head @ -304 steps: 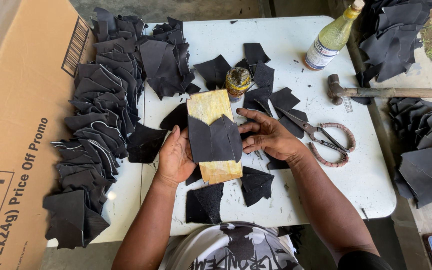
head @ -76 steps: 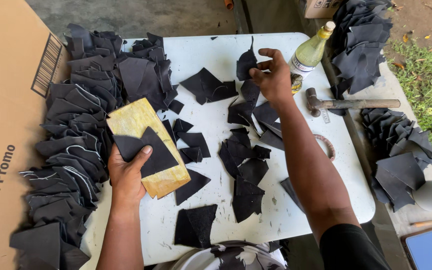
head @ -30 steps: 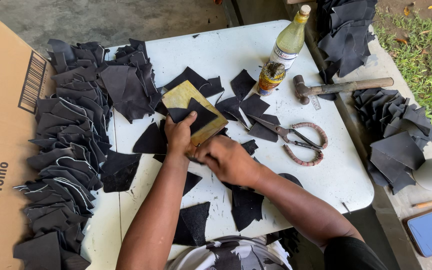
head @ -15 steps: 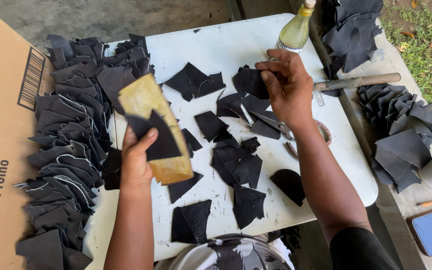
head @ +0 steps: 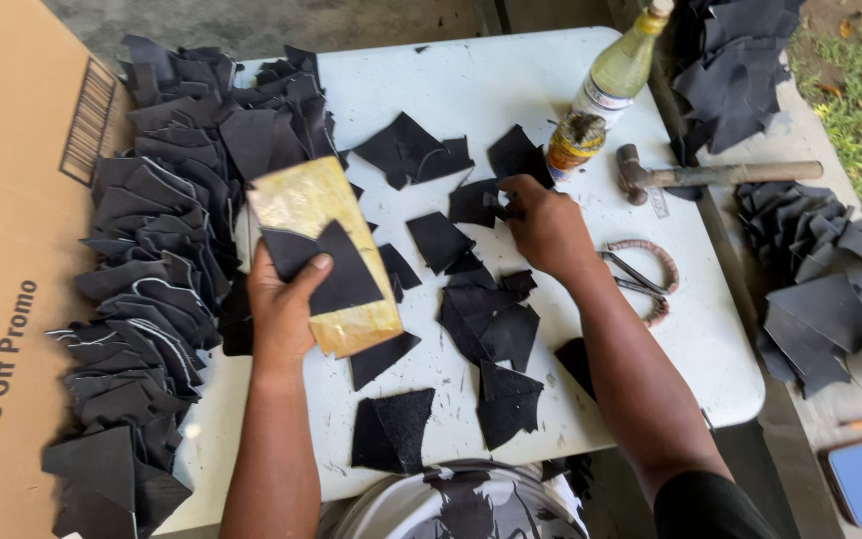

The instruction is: The person assembles small black rubber pieces onto a rectangular wooden block. They pick up individual pieces, align them on the block, and press them down to secure them. The process involves repetitive handling of the rubber parts and the wooden block.

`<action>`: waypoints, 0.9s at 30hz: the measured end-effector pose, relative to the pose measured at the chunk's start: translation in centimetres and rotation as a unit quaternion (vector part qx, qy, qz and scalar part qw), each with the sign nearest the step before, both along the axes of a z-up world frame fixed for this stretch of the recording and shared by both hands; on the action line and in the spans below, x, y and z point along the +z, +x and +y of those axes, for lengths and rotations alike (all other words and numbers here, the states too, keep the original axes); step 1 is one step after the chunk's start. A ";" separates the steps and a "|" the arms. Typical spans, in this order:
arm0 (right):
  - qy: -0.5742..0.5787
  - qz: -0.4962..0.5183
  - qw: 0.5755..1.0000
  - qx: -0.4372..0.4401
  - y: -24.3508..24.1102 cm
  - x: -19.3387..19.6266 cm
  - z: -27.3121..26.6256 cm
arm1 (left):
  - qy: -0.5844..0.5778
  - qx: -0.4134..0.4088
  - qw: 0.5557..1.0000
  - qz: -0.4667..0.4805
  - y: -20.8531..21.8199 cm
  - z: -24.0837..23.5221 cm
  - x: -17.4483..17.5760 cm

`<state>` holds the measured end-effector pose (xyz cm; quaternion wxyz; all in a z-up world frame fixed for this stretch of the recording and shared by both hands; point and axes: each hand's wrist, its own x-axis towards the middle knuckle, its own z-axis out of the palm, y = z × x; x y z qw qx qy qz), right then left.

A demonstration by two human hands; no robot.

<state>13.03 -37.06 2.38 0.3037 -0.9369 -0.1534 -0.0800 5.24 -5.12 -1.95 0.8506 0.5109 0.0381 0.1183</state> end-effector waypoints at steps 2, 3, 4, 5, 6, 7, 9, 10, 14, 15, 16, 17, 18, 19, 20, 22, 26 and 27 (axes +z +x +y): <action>0.147 0.074 0.986 0.017 1.1 -1.1 -1.4 | 0.011 -0.014 1.000 -0.020 0.1 -0.1 -0.1; 0.217 0.114 0.969 0.018 1.3 -1.8 -2.2 | 0.014 -0.028 0.999 -0.026 0.1 -0.4 -0.2; 0.280 0.160 0.946 0.031 1.3 -2.6 -2.6 | 0.012 -0.028 0.999 -0.017 0.0 -0.5 -0.4; 0.341 0.200 0.917 0.043 1.4 -3.0 -3.0 | 0.010 -0.031 0.999 -0.011 0.0 -0.6 -0.3; 0.401 0.239 0.883 0.054 1.5 -3.2 -3.4 | 0.008 -0.033 0.999 -0.005 0.0 -0.9 -0.3; 0.426 0.258 0.866 0.033 1.5 -3.3 -3.5 | 0.007 -0.034 0.999 -0.001 0.0 -1.0 -0.3; 0.476 0.295 0.829 -0.006 1.5 -3.2 -2.9 | 0.007 -0.034 0.999 0.007 0.1 -1.3 -0.3; 0.476 0.301 0.826 -0.017 1.4 -3.0 -2.6 | 0.007 -0.034 0.999 0.007 -0.1 -1.2 -0.3; 0.478 0.316 0.819 -0.036 1.5 -3.0 -1.6 | 0.001 -0.033 0.999 0.005 0.1 -1.4 -0.3; 0.480 0.320 0.816 -0.033 1.6 -3.4 -1.5 | 0.000 -0.031 1.000 0.006 0.0 -1.3 -0.4; 0.481 0.311 0.819 -0.033 1.8 -3.8 -1.5 | 0.001 -0.030 1.000 0.007 0.0 -1.2 -0.5; 0.481 0.301 0.823 -0.032 2.1 -4.2 -1.6 | 0.002 -0.029 1.000 0.006 0.1 -1.2 -0.6; 0.481 0.291 0.826 -0.031 2.3 -4.6 -1.7 | 0.003 -0.029 1.000 0.005 0.1 -1.1 -0.6; 0.480 0.275 0.832 -0.041 2.4 -5.0 -1.7 | 0.001 -0.029 1.000 0.004 0.1 -1.1 -0.6; 0.478 0.259 0.838 -0.051 2.6 -5.3 -1.7 | -0.001 -0.029 1.000 0.002 0.1 -1.1 -0.6; 0.492 0.245 0.834 -0.053 2.6 -5.6 -1.8 | -0.001 -0.027 1.000 0.003 0.0 -1.1 -0.5; 0.535 0.260 0.804 -0.021 1.7 -4.0 -2.0 | 0.006 -0.033 0.999 0.003 0.1 -1.4 -0.5; 0.541 0.270 0.796 -0.010 1.5 -3.5 -1.8 | 0.009 -0.034 0.999 0.000 0.0 -1.4 -0.5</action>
